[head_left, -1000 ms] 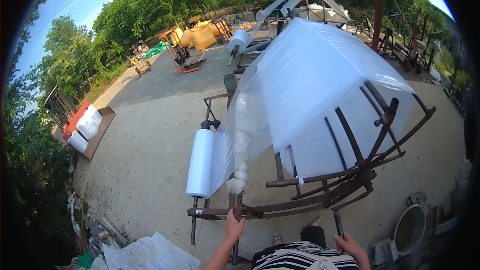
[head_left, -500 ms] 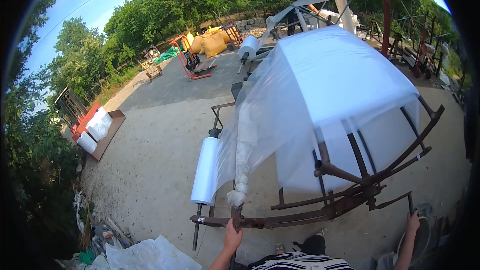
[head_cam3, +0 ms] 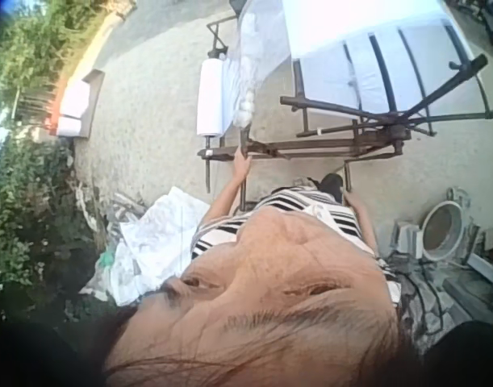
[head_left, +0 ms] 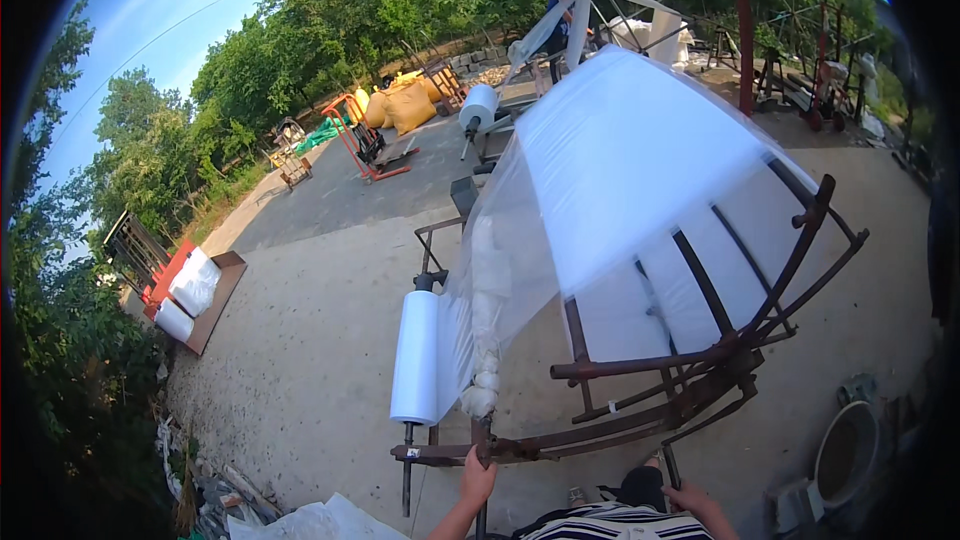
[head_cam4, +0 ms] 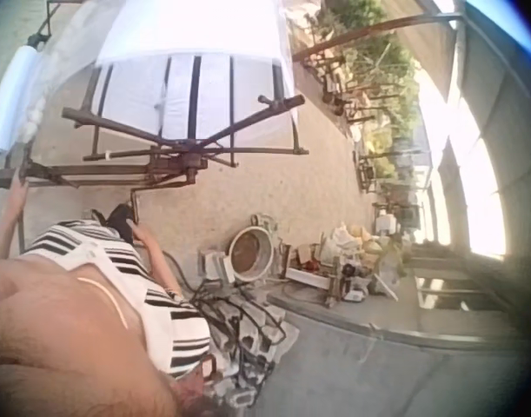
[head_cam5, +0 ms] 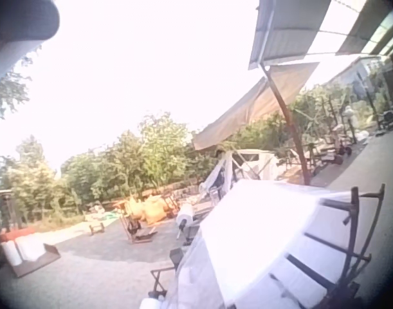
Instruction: The person wraps a large roll of white material on a metal frame using a clear plastic sheet. They pull the plastic from a roll, drape it over the frame, and secure it by hand. The person then carries the wrapped bundle into a warehouse area.
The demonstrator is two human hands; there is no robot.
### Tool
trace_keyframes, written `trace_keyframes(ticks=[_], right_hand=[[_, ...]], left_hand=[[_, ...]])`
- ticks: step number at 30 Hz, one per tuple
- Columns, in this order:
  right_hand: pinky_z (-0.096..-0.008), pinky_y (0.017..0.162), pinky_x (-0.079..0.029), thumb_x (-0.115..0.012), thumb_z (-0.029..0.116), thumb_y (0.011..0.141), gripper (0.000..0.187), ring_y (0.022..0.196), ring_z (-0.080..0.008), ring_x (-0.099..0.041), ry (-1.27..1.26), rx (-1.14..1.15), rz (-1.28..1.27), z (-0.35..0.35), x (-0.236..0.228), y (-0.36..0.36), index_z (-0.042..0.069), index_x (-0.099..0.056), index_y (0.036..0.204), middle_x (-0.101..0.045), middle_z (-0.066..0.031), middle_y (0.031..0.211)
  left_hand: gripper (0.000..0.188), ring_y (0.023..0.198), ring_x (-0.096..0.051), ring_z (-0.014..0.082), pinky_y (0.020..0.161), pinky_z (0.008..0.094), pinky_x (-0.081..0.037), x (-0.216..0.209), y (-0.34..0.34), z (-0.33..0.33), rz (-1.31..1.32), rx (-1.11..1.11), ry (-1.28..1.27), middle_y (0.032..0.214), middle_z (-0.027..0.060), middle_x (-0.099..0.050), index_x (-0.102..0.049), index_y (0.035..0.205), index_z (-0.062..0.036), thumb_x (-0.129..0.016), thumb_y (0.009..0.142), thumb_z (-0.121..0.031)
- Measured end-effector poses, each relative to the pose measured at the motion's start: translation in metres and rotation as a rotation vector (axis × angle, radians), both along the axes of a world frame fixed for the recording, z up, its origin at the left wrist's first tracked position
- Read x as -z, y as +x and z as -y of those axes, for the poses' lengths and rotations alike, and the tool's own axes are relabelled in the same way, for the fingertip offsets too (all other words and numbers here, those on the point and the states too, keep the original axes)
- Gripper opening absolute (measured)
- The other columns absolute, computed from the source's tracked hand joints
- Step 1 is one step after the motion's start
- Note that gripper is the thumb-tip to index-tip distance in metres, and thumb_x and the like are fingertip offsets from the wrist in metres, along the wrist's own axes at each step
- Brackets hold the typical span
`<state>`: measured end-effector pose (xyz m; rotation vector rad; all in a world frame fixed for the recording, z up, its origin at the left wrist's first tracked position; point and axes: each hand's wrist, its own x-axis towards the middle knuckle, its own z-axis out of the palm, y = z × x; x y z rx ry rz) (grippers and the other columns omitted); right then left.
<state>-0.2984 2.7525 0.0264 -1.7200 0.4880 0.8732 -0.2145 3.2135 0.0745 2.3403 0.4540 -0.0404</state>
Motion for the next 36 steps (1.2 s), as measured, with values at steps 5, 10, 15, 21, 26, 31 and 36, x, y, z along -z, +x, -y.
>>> trace_keyframes(ticks=[5,10,15,21,26,31,36], right_hand=[[-0.0278,0.043,-0.039,-0.056,0.026,0.088,0.026,0.042,-0.0108,-0.046,0.193,0.161,0.139,-0.002,-0.170,-0.012,0.004,-0.050,0.076,-0.048,-0.0014,0.054],[-0.0332,0.051,-0.041,-0.054,0.019,0.088,0.019,0.054,-0.0214,-0.055,-0.863,0.288,0.561,0.049,-0.311,-0.007,0.000,-0.051,0.090,-0.053,-0.0109,0.059],[-0.0400,0.065,-0.046,-0.052,0.021,0.089,0.029,0.077,-0.0351,-0.061,-1.472,0.323,0.675,0.223,-0.211,0.003,0.001,-0.050,0.111,-0.061,-0.0208,0.084],[-0.0471,0.077,-0.046,-0.055,0.030,0.086,0.048,0.089,-0.0366,-0.060,-1.426,0.270,0.131,0.286,-0.044,0.035,0.001,-0.041,0.122,-0.062,-0.0193,0.100],[-0.0481,0.078,-0.048,-0.058,0.018,0.082,0.039,0.094,-0.0329,-0.062,-1.184,0.085,-0.187,0.188,0.084,0.039,0.001,-0.046,0.116,-0.062,-0.0164,0.105],[-0.0364,0.054,-0.051,-0.063,0.023,0.073,0.032,0.060,-0.0271,-0.065,-0.577,0.011,0.067,0.062,0.092,0.006,-0.004,-0.055,0.087,-0.061,-0.0176,0.063],[-0.0246,0.045,-0.040,-0.058,0.041,0.085,0.035,0.050,-0.0109,-0.051,0.140,-0.030,0.040,-0.023,-0.082,0.001,0.008,-0.050,0.073,-0.052,-0.0005,0.058]], left_hand=[[0.064,0.113,-0.046,0.0383,0.095,0.0415,-0.038,-0.001,0.002,0.002,-0.006,0.019,-0.057,0.123,0.0244,-0.047,-0.036,0.129,0.0018,-0.059,0.075,-0.022],[0.063,0.112,-0.047,0.0387,0.094,0.0414,-0.039,-0.011,-0.001,0.005,-0.029,-0.008,-0.068,0.123,0.0247,-0.047,-0.036,0.129,0.0019,-0.059,0.075,-0.022],[0.063,0.112,-0.048,0.0383,0.094,0.0414,-0.039,-0.004,0.001,0.006,-0.006,-0.009,-0.011,0.123,0.0239,-0.048,-0.036,0.129,0.0011,-0.058,0.075,-0.022],[0.061,0.111,-0.049,0.0373,0.093,0.0413,-0.040,0.006,-0.004,-0.005,-0.068,-0.024,0.006,0.119,0.0227,-0.051,-0.037,0.129,-0.0007,-0.056,0.076,-0.023],[0.061,0.107,-0.052,0.0384,0.091,0.0417,-0.041,-0.011,-0.001,0.001,-0.079,-0.016,-0.015,0.115,0.0231,-0.054,-0.037,0.130,-0.0030,-0.056,0.076,-0.022],[0.061,0.107,-0.052,0.0386,0.090,0.0411,-0.041,-0.017,0.007,0.003,-0.005,0.005,-0.066,0.114,0.0255,-0.054,-0.036,0.130,-0.0005,-0.058,0.076,-0.020],[0.065,0.111,-0.050,0.0360,0.093,0.0381,-0.039,-0.008,0.000,0.000,-0.022,-0.018,-0.180,0.118,0.0250,-0.051,-0.033,0.131,0.0030,-0.059,0.076,-0.018]])
